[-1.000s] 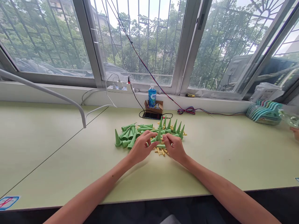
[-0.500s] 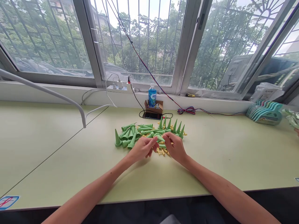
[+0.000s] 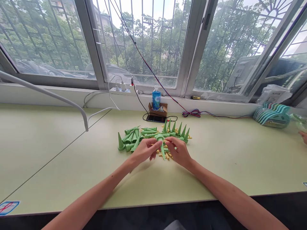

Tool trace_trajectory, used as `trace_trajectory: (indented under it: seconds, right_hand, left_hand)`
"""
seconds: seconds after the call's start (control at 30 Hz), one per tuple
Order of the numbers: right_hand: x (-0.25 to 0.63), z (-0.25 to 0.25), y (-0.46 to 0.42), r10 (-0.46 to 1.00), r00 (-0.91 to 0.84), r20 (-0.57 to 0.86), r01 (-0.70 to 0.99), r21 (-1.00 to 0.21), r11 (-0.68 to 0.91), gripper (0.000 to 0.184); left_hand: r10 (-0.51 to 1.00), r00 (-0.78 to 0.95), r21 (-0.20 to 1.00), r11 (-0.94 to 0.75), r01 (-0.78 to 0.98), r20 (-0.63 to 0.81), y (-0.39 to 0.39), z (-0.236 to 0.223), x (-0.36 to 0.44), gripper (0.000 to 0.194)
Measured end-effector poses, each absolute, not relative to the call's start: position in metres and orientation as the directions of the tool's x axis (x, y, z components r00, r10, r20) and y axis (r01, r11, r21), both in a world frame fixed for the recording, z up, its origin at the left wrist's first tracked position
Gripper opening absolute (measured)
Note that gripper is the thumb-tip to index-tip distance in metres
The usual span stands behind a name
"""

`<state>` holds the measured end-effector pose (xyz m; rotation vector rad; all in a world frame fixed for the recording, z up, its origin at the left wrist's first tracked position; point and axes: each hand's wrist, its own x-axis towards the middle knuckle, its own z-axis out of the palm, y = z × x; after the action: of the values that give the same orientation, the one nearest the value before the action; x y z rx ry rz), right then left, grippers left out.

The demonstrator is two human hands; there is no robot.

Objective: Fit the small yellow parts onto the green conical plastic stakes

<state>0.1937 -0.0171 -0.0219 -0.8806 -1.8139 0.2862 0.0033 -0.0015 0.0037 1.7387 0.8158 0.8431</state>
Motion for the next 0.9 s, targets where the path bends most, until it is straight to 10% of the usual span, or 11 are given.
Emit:
trace_trajectory:
  seconds: [0.9]
  right_hand:
    - [0.192, -0.024, -0.019, 0.715, -0.231, 0.660, 0.469, -0.568, 0.676, 0.036]
  left_hand:
    - [0.702, 0.529, 0.723, -0.655, 0.219, 0.476, -0.002, -0.007, 0.005, 0.024]
